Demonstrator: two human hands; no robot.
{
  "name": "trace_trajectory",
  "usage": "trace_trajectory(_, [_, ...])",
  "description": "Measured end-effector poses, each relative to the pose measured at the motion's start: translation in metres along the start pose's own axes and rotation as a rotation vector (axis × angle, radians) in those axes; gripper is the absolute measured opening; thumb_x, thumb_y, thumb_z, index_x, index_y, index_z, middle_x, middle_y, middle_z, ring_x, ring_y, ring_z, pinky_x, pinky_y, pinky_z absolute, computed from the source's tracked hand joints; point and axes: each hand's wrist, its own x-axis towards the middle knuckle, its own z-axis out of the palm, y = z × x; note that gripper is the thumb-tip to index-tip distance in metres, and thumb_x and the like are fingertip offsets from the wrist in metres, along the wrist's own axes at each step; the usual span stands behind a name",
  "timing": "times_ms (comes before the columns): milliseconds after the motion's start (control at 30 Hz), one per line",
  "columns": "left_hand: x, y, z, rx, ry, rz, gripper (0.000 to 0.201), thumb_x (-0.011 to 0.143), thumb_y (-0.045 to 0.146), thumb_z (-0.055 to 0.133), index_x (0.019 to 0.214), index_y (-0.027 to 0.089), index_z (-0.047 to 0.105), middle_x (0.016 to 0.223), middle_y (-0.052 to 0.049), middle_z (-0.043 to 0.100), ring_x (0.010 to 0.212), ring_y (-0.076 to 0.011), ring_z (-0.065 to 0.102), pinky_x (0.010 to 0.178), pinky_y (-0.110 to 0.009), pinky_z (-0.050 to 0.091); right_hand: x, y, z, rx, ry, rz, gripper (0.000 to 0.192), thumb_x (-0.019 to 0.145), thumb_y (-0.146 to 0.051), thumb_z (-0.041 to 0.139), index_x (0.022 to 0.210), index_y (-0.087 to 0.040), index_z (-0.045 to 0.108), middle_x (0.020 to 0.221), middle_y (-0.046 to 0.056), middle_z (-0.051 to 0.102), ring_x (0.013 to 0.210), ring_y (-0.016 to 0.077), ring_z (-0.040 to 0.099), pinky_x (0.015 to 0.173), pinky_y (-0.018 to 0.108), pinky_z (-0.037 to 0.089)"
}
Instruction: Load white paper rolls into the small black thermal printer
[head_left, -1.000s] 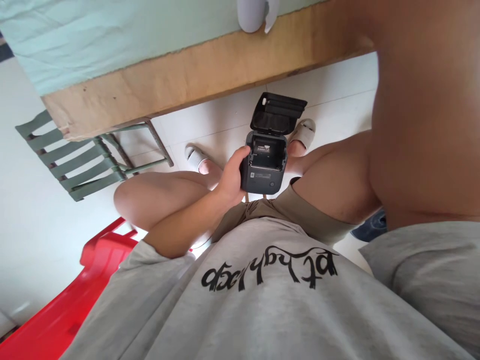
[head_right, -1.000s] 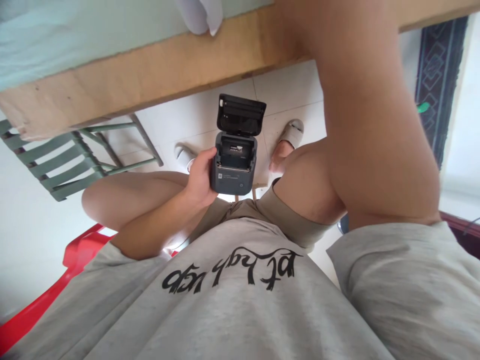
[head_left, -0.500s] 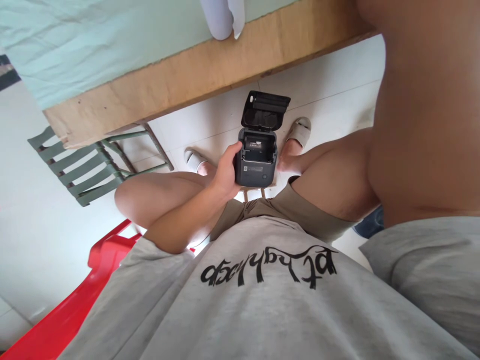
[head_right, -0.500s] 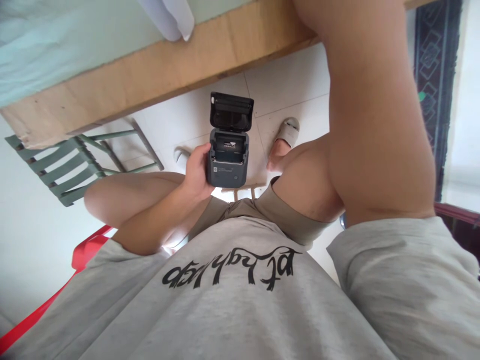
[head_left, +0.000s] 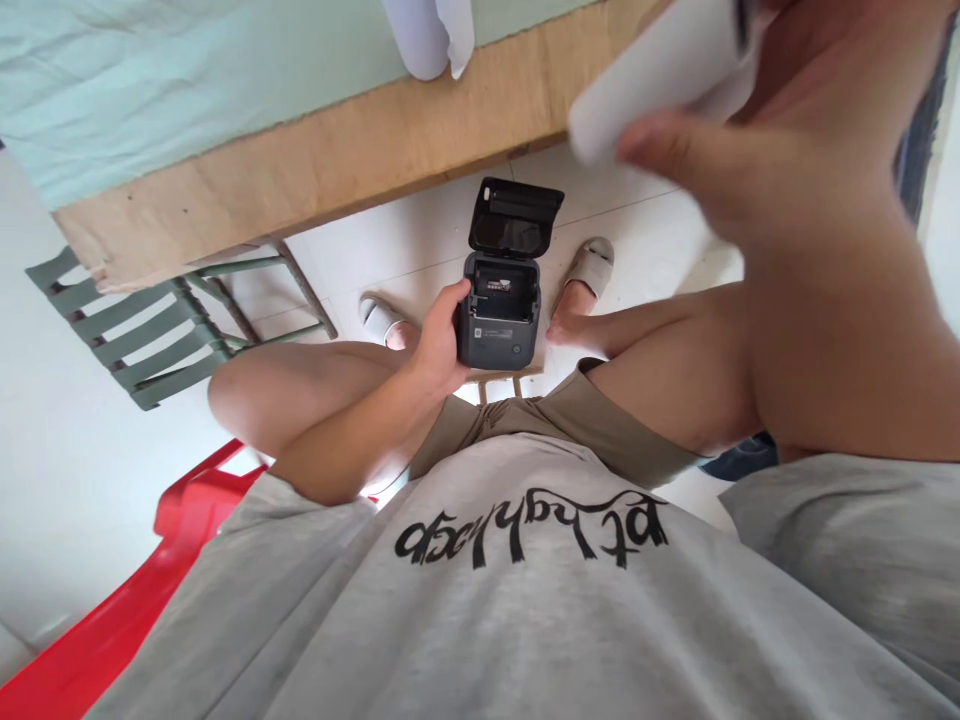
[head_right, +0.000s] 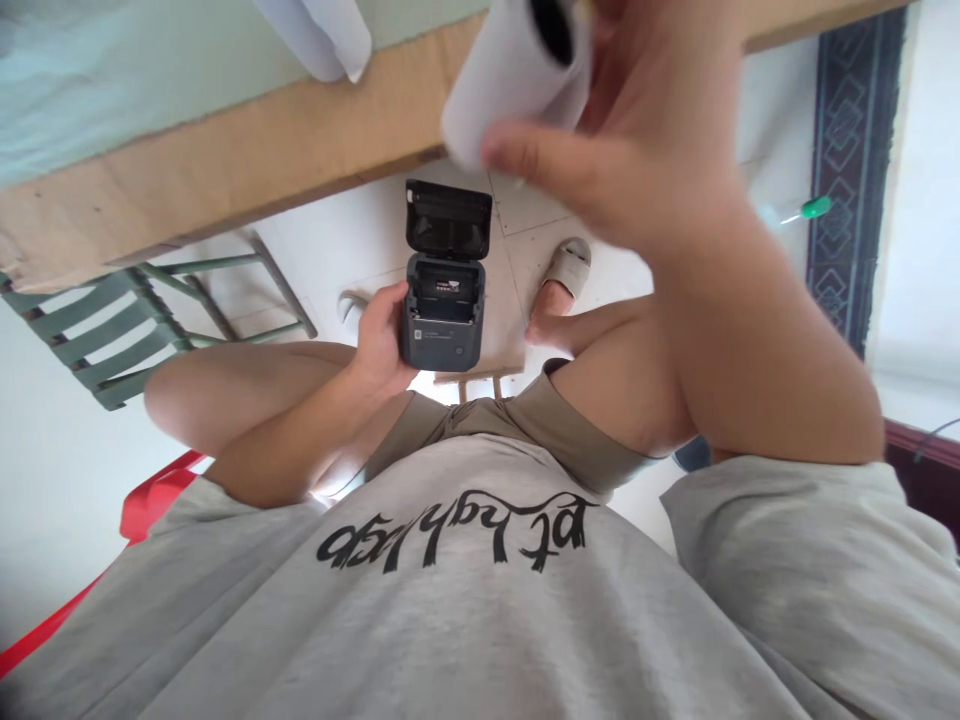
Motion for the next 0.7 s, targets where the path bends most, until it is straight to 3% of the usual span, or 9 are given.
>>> trace_trajectory(33, [0.001,0.0,0.0,-0.007,0.005,0.012,0.032,0.093,0.052,0.068,0.096,0.021,0.074,0.087,-0.002,0.081,0.078,-0.0215,0.078,0.071,-0.035,0.065,-0.006,-0.002,0.012,0.053,0.033,-0.149,0.076,0.066,-0.051,0.1,0.123,-0.022,0.06,0.145,0.002,0.061,0.104,0.0077,0.07,0.077,0.017,0.056])
trace_trajectory(100, [0.002,0.0,0.0,-0.027,0.009,0.03,0.03,0.093,0.049,0.071,0.093,0.02,0.073,0.086,-0.002,0.081,0.078,-0.0205,0.077,0.072,-0.034,0.065,-0.018,-0.003,0.033,0.135,-0.096,-0.212,0.057,0.074,-0.037,0.097,0.113,-0.019,0.06,0.118,0.002,0.07,0.09,0.0077,0.068,0.074,0.02,0.056])
trace_trajectory(133, [0.002,0.0,0.0,-0.04,0.009,0.044,0.029,0.092,0.048,0.072,0.091,0.02,0.073,0.086,-0.002,0.08,0.078,-0.0197,0.076,0.072,-0.033,0.064,-0.022,-0.003,0.042,0.14,-0.18,-0.176,0.049,0.078,-0.036,0.093,0.111,-0.019,0.061,0.113,0.003,0.071,0.089,0.0091,0.068,0.074,0.022,0.056])
trace_trajectory(233, [0.002,-0.002,0.001,-0.063,-0.008,0.091,0.027,0.09,0.046,0.077,0.09,0.019,0.073,0.088,-0.002,0.08,0.081,-0.0186,0.077,0.076,-0.032,0.064,-0.031,0.003,0.056,0.02,-0.334,-0.068,0.037,0.09,-0.041,0.078,0.119,-0.02,0.066,0.125,0.008,0.073,0.101,0.0144,0.07,0.082,0.028,0.06])
trace_trajectory(333, [0.002,-0.004,0.002,-0.026,-0.001,0.099,0.029,0.086,0.046,0.08,0.094,0.02,0.072,0.09,-0.001,0.08,0.083,-0.0196,0.077,0.077,-0.032,0.064,-0.033,0.008,0.059,-0.196,-0.336,-0.068,0.039,0.096,-0.037,0.065,0.133,-0.023,0.066,0.135,0.01,0.069,0.119,0.019,0.067,0.096,0.033,0.06])
trace_trajectory(433, [0.002,-0.005,0.002,0.021,0.043,0.076,0.03,0.086,0.048,0.08,0.095,0.021,0.071,0.086,0.0,0.077,0.081,-0.0197,0.077,0.073,-0.031,0.062,-0.031,0.01,0.06,-0.431,-0.303,-0.045,0.049,0.094,-0.03,0.061,0.142,-0.025,0.062,0.14,0.01,0.067,0.124,0.0211,0.065,0.106,0.037,0.059])
trace_trajectory(533, [0.001,-0.004,0.001,0.045,0.069,0.052,0.033,0.088,0.052,0.079,0.095,0.021,0.07,0.083,0.0,0.075,0.08,-0.0199,0.077,0.072,-0.031,0.061,-0.03,0.01,0.063,-0.633,-0.282,0.007,0.052,0.091,-0.027,0.062,0.143,-0.024,0.059,0.134,0.01,0.068,0.118,0.0221,0.067,0.104,0.039,0.059])
trace_trajectory(700, [-0.003,-0.002,0.001,0.057,0.066,0.009,0.035,0.089,0.054,0.077,0.095,0.021,0.067,0.08,0.0,0.074,0.076,-0.0195,0.076,0.069,-0.031,0.06,-0.027,0.014,0.072,-0.9,-0.346,0.11,0.034,0.096,-0.027,0.058,0.13,-0.023,0.06,0.129,0.01,0.07,0.115,0.0253,0.067,0.095,0.041,0.055])
